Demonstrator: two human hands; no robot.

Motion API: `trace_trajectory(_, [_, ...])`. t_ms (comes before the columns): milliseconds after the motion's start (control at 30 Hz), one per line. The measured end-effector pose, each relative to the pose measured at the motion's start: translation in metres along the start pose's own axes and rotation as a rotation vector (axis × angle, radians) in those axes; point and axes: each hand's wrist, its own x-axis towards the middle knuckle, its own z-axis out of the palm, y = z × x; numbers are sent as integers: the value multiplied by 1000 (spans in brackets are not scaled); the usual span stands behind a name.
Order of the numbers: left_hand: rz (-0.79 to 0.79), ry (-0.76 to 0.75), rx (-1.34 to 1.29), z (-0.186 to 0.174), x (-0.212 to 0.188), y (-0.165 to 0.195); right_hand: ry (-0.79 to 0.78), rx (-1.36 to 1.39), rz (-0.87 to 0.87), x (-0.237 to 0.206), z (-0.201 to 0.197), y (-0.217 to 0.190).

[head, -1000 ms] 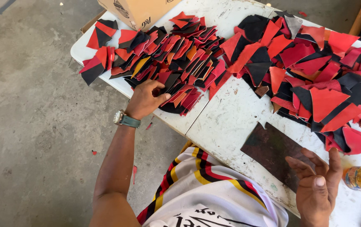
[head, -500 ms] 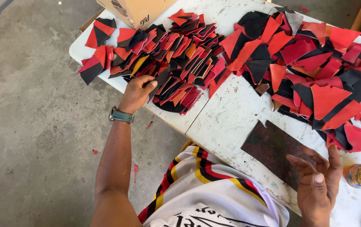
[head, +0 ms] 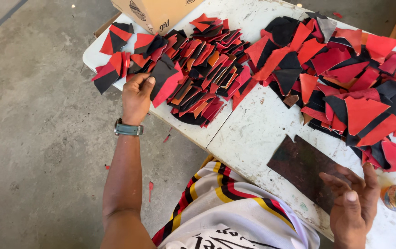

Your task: The person sits at an outdoor table covered with piles of red and black foam pieces. They pick up individual pieces, spread glue on them from a small jar using a finger, press matching pieces together, and place the glued pairs onto a growing stack on the table.

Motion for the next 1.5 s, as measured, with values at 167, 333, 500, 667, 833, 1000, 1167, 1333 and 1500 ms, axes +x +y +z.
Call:
trace_trajectory(167, [-251,-292,-460,53,-26,33,-24,-43,-5,5,5,-2])
trace_trajectory(333, [-198,-682,-562,131,-68,91,-82,-73,-38,14,18,-12])
trace_trajectory(500, [-252,-892,-693,180,-97,128,-69,-83,128,23,31,-24])
trace_trajectory(667, [-216,-966,-639,207,-128,149,-33,-131,197,31,40,-20])
trace_trajectory(833, [-586,-1071,-1008,215,-140,152,94,-67,165,32,38,-11])
trace_trajectory(1000, [-658,-1055,-1260,216,-145,141,121,6,112,33,32,-6])
trace_trajectory(1167, [-573,-1104,-1165,219,-159,132,178,56,94,35,29,-3])
trace_trajectory(1333, [-874,-1027,-1371,228,-168,128,204,80,95,36,24,-3])
trace_trajectory(1500, [-1059,-1047,-1498,230,-168,125,157,71,83,34,30,-5])
